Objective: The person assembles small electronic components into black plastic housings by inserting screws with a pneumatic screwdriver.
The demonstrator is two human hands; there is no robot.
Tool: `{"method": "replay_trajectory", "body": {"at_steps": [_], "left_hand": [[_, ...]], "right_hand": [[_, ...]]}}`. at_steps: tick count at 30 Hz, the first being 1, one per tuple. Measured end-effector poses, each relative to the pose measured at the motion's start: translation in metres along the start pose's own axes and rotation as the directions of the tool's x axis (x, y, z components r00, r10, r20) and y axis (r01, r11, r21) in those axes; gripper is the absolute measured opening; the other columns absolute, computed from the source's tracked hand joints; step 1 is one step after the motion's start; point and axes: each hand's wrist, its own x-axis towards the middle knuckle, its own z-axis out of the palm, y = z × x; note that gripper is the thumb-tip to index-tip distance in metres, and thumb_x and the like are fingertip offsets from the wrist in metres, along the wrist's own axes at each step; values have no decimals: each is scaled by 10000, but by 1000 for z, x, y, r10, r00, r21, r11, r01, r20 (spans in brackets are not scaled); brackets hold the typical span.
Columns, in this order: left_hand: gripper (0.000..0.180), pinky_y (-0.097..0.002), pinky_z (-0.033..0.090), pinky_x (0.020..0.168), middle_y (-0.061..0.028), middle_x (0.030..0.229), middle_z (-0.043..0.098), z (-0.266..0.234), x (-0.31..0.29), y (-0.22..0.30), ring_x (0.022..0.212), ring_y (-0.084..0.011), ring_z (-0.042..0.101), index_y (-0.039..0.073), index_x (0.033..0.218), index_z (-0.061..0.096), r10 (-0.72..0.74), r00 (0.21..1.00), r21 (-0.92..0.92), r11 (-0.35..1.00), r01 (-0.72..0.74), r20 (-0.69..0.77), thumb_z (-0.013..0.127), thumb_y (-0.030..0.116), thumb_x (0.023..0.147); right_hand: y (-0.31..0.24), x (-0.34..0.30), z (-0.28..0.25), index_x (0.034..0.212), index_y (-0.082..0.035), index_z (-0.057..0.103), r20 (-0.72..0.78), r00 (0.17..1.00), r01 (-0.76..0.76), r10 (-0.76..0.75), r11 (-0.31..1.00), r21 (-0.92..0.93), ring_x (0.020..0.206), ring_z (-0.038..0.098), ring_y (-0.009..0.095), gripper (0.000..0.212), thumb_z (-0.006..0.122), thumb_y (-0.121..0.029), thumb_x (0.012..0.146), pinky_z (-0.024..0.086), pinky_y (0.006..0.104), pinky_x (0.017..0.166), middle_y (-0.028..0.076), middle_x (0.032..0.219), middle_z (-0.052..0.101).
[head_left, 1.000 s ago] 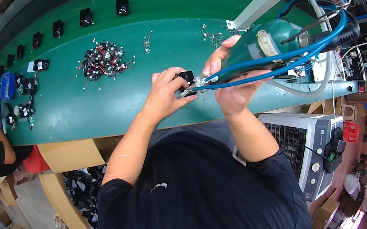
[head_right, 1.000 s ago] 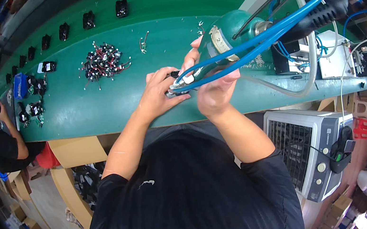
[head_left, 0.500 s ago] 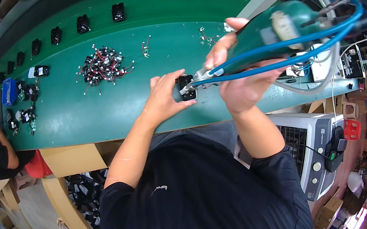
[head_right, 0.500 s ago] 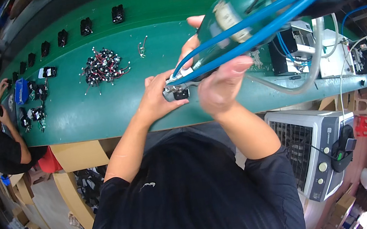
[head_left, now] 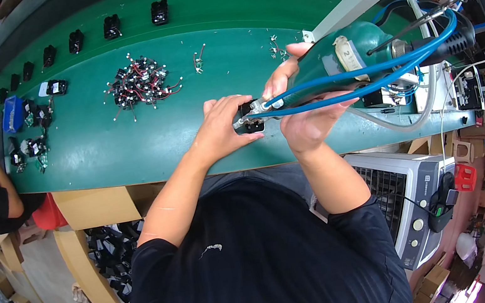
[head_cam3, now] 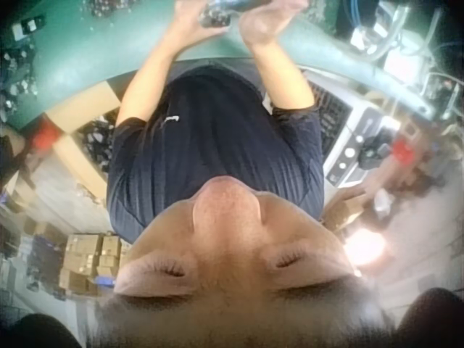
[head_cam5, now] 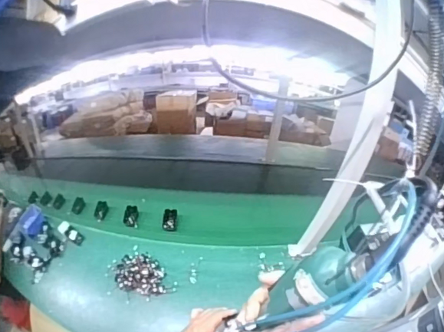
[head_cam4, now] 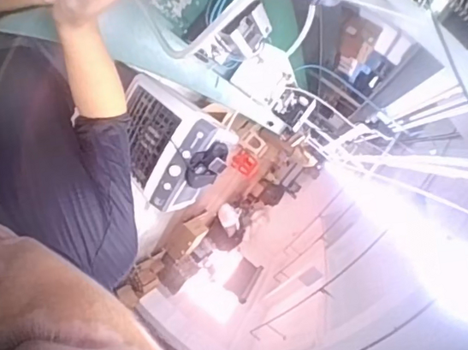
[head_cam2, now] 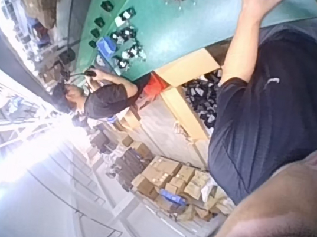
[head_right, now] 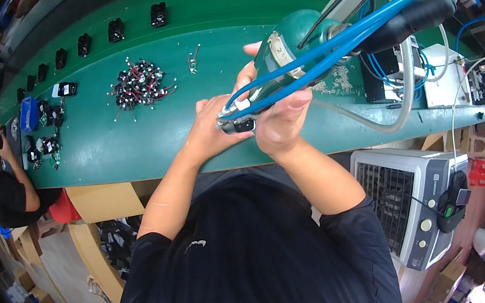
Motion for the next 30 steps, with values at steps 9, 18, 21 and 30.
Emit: {"method": "replay_trajectory", "body": {"at_steps": [9, 18, 21, 30], "left_hand": [[801, -400, 365, 957, -83, 1214, 678, -2, 1, -3, 1120, -272, 628, 94, 1313, 581, -12, 1000, -22, 1000, 12, 19, 941, 341, 641], [798, -471, 356, 1038, -168, 1349, 531, -19, 34, 5, 1266, -365, 488, 64, 1407, 494, -9, 998, 61, 998, 5, 67, 856, 269, 726], [724, -478, 367, 1036, -160, 1306, 543, -39, 102, -6, 1261, -360, 499, 61, 1370, 513, -53, 998, 235, 970, 58, -28, 811, 230, 732], [738, -521, 365, 1086, -158, 1416, 494, -56, 227, -134, 1332, -369, 498, 73, 1425, 483, -364, 931, 501, 798, 334, -41, 750, 133, 740]], "right_hand": [[6, -1, -2, 1227, 31, 491, 92, 994, -46, 52, 997, -60, 633, 615, 182, 1050, 354, -928, 823, 539, 284, 603, 102, 731, 598], [-94, 74, -16, 1427, 37, 406, 29, 972, 235, -234, 969, -72, 676, 613, 190, 910, 385, -754, 978, 515, 283, 578, 110, 883, 608], [-84, 58, -28, 1446, -6, 388, -23, 950, 307, -311, 946, -101, 860, 652, 214, 568, 542, -388, 1055, 543, 305, 616, 152, 1138, 604], [-42, 12, -46, 1532, 5, 282, 54, 973, 230, -223, 945, -234, 869, 643, 189, 685, 643, -254, 1010, 591, 336, 727, 146, 1249, 574]]}}
